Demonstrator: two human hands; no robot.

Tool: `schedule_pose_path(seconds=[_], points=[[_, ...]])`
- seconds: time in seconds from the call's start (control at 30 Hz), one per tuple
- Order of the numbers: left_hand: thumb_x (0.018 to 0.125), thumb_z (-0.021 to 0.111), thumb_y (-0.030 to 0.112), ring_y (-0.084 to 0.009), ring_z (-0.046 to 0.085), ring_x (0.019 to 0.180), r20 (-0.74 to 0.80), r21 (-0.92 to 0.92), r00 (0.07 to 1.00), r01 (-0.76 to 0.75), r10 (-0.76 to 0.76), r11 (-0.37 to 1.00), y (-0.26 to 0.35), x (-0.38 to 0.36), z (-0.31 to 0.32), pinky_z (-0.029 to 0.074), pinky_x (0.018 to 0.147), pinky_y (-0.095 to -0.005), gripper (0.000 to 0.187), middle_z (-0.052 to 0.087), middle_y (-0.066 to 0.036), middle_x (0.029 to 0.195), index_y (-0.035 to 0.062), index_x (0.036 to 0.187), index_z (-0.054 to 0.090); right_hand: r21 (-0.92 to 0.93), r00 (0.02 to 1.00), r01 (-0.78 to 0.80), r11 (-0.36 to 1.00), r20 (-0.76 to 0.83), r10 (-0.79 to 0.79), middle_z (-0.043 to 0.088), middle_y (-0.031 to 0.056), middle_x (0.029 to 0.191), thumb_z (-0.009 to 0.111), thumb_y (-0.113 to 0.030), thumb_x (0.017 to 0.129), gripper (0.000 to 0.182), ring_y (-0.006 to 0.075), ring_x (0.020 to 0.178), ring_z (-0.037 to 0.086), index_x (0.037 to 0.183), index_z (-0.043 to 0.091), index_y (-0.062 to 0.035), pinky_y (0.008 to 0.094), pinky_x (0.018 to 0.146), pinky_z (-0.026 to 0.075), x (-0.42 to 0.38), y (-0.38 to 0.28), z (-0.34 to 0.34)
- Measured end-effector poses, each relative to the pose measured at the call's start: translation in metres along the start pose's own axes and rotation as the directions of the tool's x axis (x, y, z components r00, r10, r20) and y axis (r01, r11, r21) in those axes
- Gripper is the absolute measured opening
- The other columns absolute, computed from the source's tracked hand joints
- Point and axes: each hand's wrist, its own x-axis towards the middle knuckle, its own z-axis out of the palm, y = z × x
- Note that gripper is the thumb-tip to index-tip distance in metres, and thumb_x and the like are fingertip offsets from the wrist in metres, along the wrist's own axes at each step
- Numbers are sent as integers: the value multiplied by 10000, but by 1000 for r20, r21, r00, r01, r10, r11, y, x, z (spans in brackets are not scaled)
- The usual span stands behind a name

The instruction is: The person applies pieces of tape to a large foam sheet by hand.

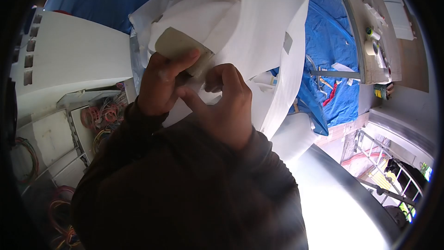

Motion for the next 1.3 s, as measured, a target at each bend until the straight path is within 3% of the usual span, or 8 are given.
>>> schedule_pose_path(seconds=[0.07, 0.23, 0.43, 0.6, 0.77, 0.9, 1.0, 1.3], points=[[926, 717, 157, -144, 656, 818, -5, 73, 990, -144, 144, 987, -4, 2, 9, 527, 742, -295, 253, 712, -50, 929, -40, 1084, 693, 0, 996, -20, 1000, -81, 20, 629, 125, 809, 942, -214, 685, 499, 256, 725, 675, 898, 553, 14, 351, 710, 569, 1, 2, -1], [943, 710, 162, -192, 727, 866, 64, 160, 995, 71, -82, 984, 3, 0, 29, 609, 751, -334, 276, 726, -129, 964, -83, 1063, 677, -71, 980, -166, 984, -125, 157, 713, 171, 828, 851, -83, 728, 319, 302, 818, 740, 870, 596, 47, 366, 818, 594, 8, 10, -25], [973, 681, 179, -212, 729, 873, 156, 132, 988, -4, -17, 991, -8, 20, 40, 644, 772, -329, 287, 716, -148, 949, -98, 1048, 660, -63, 972, -220, 973, -97, 213, 745, 196, 942, 716, -40, 828, 190, 290, 837, 759, 994, 680, 45, 338, 787, 607, 9, 16, -53], [1004, 636, 195, -195, 710, 850, 180, 173, 982, -82, 51, 981, -16, 27, 48, 638, 791, -324, 264, 672, -103, 853, -68, 999, 627, -278, 985, 44, 960, -150, -89, 708, 175, 837, 721, -32, 865, 121, 338, 727, 712, 971, 686, 16, 374, 655, 572, 7, 30, -54], [1019, 612, 204, -187, 693, 882, 300, 379, 953, -155, 37, 912, -21, 34, 36, 623, 856, -341, 265, 656, -108, 904, -59, 989, 608, -300, 989, 110, 948, -57, -133, 712, 170, 856, 721, -19, 875, 113, 317, 744, 709, 980, 707, 21, 367, 657, 552, 12, 29, -74], [1020, 612, 201, -186, 689, 913, 307, 128, 951, 7, -46, 992, -12, 33, 41, 611, 882, -338, 257, 654, -112, 938, -55, 1009, 600, -165, 995, 102, 981, 35, -98, 746, 162, 913, 714, -8, 886, 122, 247, 772, 734, 1000, 725, 32, 330, 677, 556, 13, 30, -88], [1015, 621, 189, -191, 686, 952, 319, 66, 943, 84, -101, 994, -17, 34, 36, 607, 909, -344, 243, 651, -114, 962, -53, 1029, 596, -168, 995, 97, 981, -13, -101, 708, 168, 845, 699, 21, 866, 94, 302, 733, 702, 960, 699, 14, 361, 673, 549, 13, 28, -86], [928, 734, 161, -91, 605, 704, 282, 347, 959, -102, 0, 932, -15, 29, 36, 472, 632, -250, 213, 653, -54, 783, -20, 916, 622, -82, 983, 78, 994, -159, -90, 758, 163, 900, 754, -14, 853, 138, 239, 834, 770, 965, 716, 57, 302, 773, 600, 20, 29, -77]])
